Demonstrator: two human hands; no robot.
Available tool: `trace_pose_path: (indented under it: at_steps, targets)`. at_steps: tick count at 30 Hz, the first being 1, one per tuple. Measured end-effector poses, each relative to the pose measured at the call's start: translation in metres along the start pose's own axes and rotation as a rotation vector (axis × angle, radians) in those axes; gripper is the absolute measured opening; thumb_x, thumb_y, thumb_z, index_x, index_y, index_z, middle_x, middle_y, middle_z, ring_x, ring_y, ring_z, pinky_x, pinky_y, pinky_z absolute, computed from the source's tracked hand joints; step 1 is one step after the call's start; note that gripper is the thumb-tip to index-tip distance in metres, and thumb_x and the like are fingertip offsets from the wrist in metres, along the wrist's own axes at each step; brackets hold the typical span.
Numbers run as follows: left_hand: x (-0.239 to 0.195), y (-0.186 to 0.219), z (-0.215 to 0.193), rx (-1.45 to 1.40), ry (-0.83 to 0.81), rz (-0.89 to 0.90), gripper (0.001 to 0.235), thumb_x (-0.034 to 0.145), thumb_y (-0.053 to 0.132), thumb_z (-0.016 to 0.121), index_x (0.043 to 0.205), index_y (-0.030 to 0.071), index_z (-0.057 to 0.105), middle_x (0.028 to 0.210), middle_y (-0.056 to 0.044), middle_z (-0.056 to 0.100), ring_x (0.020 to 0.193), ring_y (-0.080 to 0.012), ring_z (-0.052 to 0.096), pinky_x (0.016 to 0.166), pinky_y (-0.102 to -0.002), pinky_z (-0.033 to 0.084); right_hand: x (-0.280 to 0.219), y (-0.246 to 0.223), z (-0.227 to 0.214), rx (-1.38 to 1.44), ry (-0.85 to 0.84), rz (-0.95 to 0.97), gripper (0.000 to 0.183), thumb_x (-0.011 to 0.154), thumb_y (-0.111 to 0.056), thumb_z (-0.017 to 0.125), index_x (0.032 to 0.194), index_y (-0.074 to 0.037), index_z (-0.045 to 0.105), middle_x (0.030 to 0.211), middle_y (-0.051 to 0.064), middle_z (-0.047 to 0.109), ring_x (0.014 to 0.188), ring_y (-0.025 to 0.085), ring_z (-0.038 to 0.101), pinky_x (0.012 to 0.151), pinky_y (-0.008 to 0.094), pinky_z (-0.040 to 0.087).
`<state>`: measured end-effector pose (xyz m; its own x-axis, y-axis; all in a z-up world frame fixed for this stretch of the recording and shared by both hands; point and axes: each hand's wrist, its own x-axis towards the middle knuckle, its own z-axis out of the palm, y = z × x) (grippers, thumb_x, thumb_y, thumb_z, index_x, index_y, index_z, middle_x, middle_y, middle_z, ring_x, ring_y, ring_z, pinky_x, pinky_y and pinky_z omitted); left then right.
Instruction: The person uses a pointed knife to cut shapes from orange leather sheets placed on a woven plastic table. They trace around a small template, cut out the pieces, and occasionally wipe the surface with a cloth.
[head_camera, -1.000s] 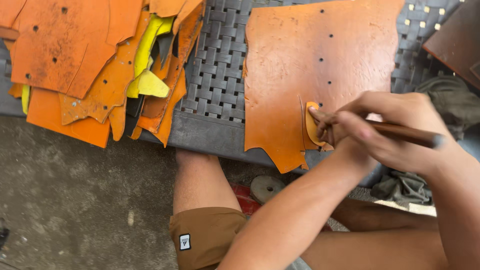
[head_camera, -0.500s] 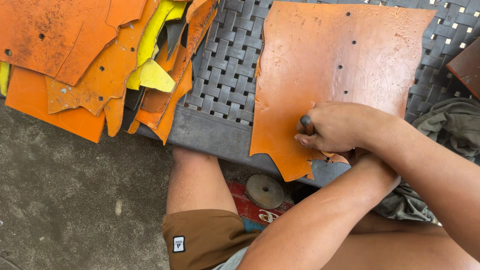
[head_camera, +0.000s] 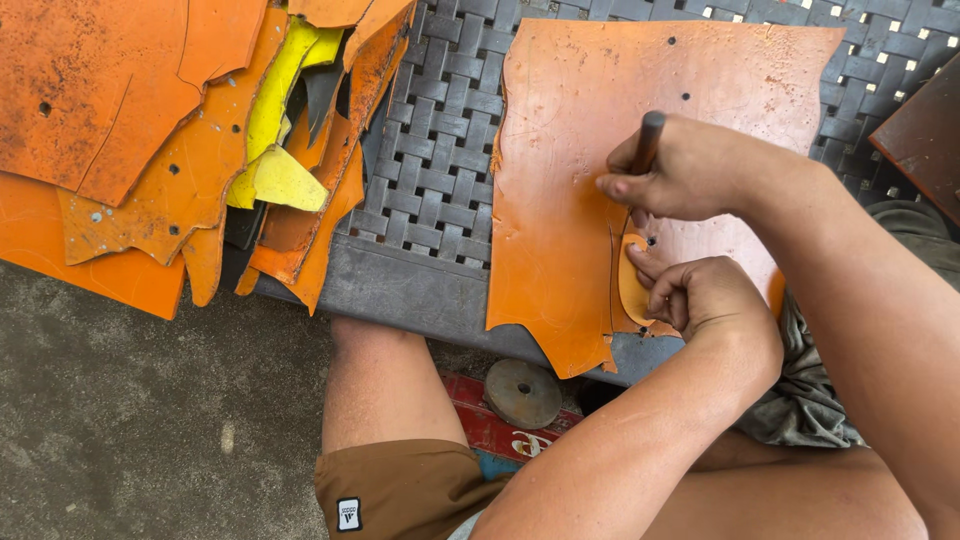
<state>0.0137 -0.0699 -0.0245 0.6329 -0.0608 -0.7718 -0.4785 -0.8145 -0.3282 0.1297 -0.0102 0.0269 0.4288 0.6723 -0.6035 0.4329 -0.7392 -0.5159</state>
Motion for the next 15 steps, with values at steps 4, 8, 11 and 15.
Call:
trace_pose_path:
  at_steps: [4,8,11,15]
  targets:
    - [0.003,0.0,0.003,0.104,-0.033,0.044,0.032,0.084,0.006,0.067,0.11,-0.009,0.075,0.13,-0.036,0.065,0.04,0.0013,0.042,0.045,-0.022,0.053,-0.016,0.024,-0.013,0.032,0.141,0.147,0.035,0.1,-0.028,0.061,0.083,0.001,0.072,0.074,0.012,0.078,0.066,0.021,0.074,0.065,0.04,0.057]
    - [-0.014,-0.015,0.001,-0.033,-0.015,0.1,0.032,0.091,0.016,0.067,0.11,-0.009,0.075,0.13,-0.043,0.062,0.042,-0.0041,0.052,0.046,-0.023,0.052,-0.035,0.048,0.006,0.385,0.284,0.006,0.035,0.102,-0.026,0.062,0.084,0.002,0.073,0.075,0.012,0.078,0.071,0.017,0.074,0.069,0.033,0.059]
    - [-0.032,-0.027,0.001,-0.362,0.06,0.123,0.078,0.102,0.057,0.046,0.115,-0.014,0.074,0.13,-0.048,0.059,0.047,-0.0126,0.056,0.047,-0.032,0.051,-0.04,0.064,0.028,0.463,0.34,-0.036,0.032,0.101,-0.025,0.062,0.087,0.002,0.073,0.079,0.011,0.078,0.077,0.016,0.075,0.074,0.031,0.059]
    - [-0.043,-0.035,0.01,-0.642,0.193,0.004,0.056,0.086,0.041,0.063,0.113,-0.007,0.075,0.127,-0.051,0.055,0.05,-0.0136,0.06,0.042,-0.034,0.044,-0.038,0.078,0.049,0.58,0.325,0.034,0.037,0.102,-0.025,0.062,0.082,0.004,0.072,0.078,0.013,0.077,0.078,0.017,0.077,0.072,0.032,0.06]
